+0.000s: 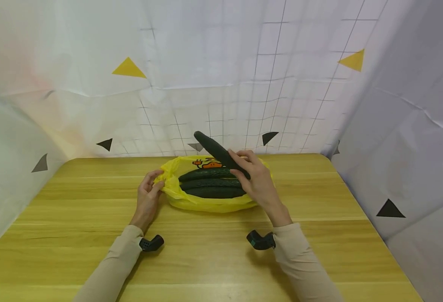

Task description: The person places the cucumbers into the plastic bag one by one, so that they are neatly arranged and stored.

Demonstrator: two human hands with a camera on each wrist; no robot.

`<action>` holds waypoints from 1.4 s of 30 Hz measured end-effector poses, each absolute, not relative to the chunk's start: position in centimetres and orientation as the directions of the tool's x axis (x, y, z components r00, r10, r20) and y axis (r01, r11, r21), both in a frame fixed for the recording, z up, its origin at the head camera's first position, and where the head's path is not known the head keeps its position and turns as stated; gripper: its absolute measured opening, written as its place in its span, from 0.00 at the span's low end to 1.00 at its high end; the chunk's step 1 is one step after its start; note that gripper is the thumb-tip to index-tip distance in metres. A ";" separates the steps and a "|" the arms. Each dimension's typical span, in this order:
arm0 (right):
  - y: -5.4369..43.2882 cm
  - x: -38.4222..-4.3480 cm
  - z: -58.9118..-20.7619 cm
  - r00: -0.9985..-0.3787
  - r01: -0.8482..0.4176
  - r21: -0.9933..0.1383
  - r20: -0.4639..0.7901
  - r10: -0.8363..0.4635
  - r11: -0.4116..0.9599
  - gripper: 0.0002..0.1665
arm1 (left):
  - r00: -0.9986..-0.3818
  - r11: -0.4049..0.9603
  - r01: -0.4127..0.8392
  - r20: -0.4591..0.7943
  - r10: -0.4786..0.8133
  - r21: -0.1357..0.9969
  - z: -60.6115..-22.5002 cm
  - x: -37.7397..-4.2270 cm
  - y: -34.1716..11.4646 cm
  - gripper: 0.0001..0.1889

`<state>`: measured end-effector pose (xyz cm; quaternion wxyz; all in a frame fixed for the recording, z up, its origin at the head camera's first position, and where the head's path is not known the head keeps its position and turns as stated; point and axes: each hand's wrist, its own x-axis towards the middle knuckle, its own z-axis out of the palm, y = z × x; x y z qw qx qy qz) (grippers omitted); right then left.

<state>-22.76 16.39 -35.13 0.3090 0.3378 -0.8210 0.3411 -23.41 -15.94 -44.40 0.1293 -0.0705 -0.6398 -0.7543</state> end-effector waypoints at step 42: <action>12.7 -23.1 -38.3 -0.701 -0.674 -0.344 0.578 -0.419 0.654 0.25 | -0.914 -0.202 0.382 0.337 -0.225 0.902 -44.3 -23.4 -16.2 0.15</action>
